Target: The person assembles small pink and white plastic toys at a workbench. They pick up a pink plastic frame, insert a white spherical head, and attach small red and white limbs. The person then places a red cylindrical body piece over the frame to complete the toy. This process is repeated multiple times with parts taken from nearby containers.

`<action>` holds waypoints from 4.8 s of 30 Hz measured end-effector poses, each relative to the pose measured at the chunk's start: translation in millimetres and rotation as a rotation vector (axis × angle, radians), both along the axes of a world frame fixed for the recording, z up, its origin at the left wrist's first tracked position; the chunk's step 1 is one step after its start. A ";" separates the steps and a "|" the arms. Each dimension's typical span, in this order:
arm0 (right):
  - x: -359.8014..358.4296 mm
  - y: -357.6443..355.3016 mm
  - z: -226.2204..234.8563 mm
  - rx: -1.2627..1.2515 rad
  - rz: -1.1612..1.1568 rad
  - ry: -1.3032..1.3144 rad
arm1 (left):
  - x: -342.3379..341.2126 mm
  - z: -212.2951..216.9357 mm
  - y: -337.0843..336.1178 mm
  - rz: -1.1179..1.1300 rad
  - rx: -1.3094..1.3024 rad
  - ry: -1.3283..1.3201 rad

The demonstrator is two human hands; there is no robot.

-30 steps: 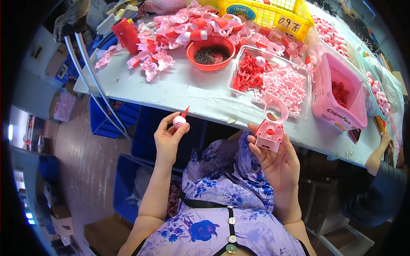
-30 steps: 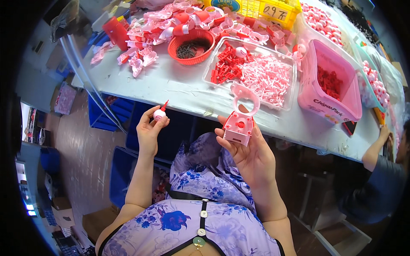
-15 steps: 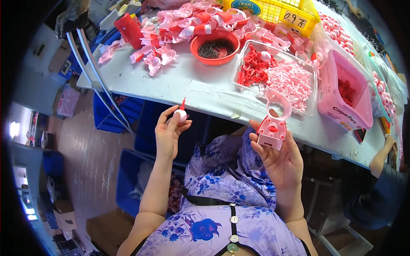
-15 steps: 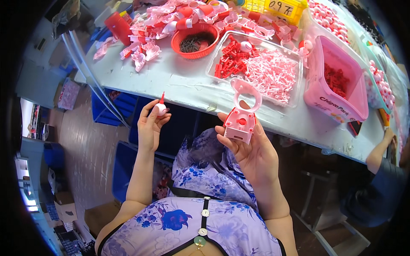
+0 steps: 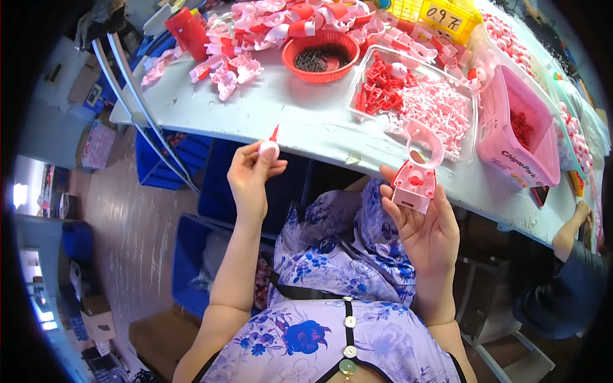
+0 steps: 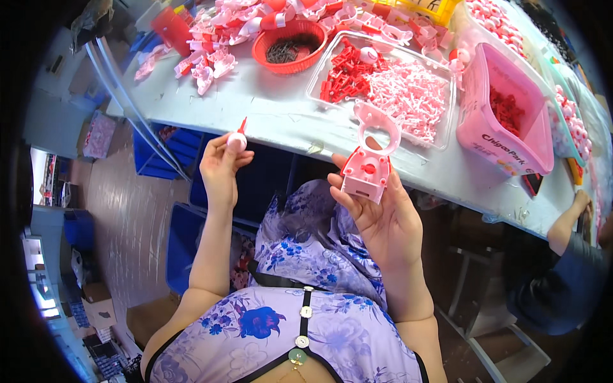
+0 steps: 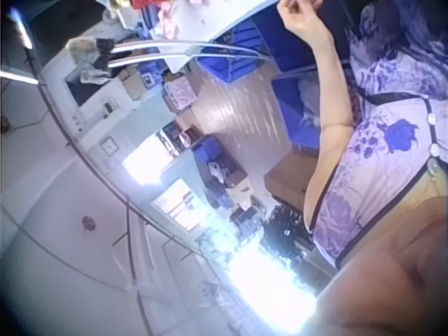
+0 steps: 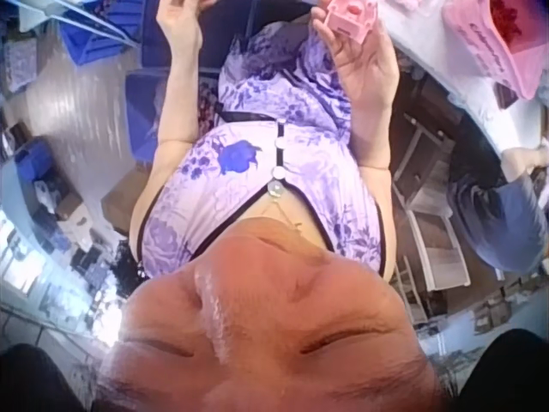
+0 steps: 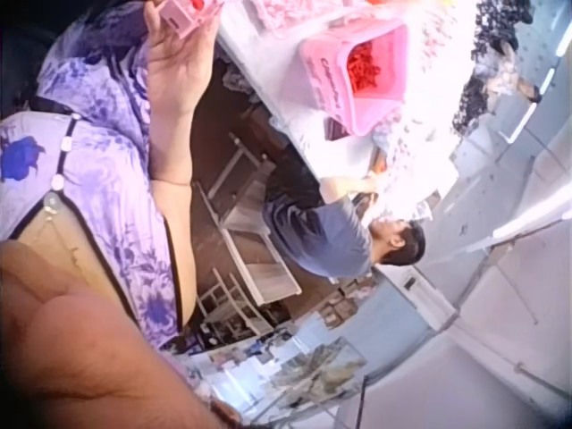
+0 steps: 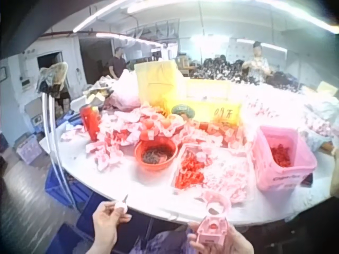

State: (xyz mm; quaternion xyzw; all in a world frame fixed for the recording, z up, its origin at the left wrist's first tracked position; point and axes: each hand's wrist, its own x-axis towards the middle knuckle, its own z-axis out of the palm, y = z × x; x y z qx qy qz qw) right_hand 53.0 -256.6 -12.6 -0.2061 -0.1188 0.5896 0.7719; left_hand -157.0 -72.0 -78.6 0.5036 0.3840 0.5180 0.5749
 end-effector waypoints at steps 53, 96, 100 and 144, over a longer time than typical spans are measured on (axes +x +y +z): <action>17.8 6.2 -5.2 0.104 -0.031 -0.062 | 146.3 115.7 -34.8 -0.587 0.859 0.242; 15.1 16.6 -12.5 0.024 -0.076 -0.078 | 149.8 114.7 -43.6 -0.382 0.898 0.451; 11.2 17.6 -8.1 -0.016 -0.098 -0.087 | 148.2 115.5 -48.0 -0.281 1.050 0.551; 12.3 8.7 -7.3 0.083 -0.016 -0.061 | 140.9 101.0 -51.5 -0.361 0.874 0.392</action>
